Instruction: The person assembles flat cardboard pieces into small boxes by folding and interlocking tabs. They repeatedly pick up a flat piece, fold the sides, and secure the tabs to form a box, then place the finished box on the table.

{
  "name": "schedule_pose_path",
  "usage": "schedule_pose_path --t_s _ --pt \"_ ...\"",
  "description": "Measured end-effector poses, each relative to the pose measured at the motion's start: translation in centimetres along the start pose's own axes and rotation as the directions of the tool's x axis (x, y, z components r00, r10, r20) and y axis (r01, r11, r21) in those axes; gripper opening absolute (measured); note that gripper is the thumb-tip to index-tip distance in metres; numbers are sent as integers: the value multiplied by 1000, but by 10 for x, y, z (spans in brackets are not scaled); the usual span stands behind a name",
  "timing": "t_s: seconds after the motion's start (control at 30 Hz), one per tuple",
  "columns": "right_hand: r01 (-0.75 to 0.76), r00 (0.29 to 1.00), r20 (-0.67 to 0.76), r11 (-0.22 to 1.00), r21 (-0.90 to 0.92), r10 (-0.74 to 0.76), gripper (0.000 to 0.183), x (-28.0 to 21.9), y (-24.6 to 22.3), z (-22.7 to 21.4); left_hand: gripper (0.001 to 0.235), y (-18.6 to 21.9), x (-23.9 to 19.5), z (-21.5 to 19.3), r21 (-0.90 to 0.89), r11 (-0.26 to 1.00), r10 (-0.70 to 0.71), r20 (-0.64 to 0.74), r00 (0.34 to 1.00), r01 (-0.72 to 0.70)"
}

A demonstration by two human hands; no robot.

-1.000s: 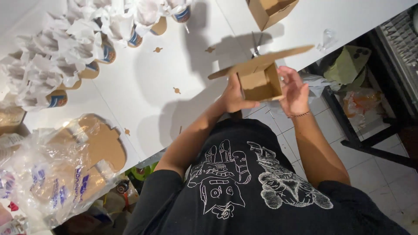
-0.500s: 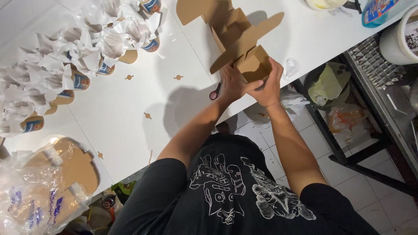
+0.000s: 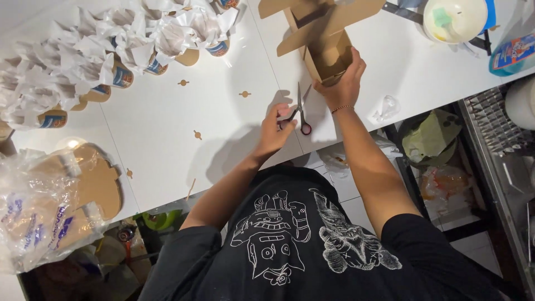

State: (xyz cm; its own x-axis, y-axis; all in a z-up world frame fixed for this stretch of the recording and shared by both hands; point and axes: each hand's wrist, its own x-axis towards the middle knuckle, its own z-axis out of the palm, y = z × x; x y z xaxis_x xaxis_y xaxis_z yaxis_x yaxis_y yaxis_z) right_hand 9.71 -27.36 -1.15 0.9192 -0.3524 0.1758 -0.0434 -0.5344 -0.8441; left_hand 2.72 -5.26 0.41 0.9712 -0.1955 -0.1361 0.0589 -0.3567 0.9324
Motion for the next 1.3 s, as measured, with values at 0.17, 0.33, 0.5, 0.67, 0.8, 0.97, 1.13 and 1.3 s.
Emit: schedule_pose_path --t_s 0.17,0.33,0.5,0.67,0.8,0.97,1.13,1.3 --pt "26 995 -100 991 129 -13 143 -11 31 17 45 -51 -50 -48 -6 993 -116 -126 985 116" --pt "89 992 -94 994 66 -82 166 -27 46 16 46 -85 -91 -85 15 981 -172 -406 898 195" --pt "146 985 -111 982 117 -133 169 -40 38 4 45 -85 -106 -103 -47 971 -231 -456 860 236" --pt "178 981 -89 981 74 -171 170 -53 53 -5 46 -74 -113 -114 -73 970 -238 -481 844 232" --pt "213 972 -109 977 17 -210 166 -68 56 -8 45 -80 -121 -121 -87 969 -244 -498 832 232" --pt "271 957 -142 956 115 -254 162 -83 47 -7 44 -92 -138 -139 -137 965 -263 -557 788 225" --pt "257 935 -273 963 79 -227 157 -98 75 -8 43 -107 -170 -169 -170 959 -281 -667 690 225" --pt "428 771 -381 858 -284 -510 106 -143 15 37 34 -131 -219 -213 -255 948 -314 -838 446 190"
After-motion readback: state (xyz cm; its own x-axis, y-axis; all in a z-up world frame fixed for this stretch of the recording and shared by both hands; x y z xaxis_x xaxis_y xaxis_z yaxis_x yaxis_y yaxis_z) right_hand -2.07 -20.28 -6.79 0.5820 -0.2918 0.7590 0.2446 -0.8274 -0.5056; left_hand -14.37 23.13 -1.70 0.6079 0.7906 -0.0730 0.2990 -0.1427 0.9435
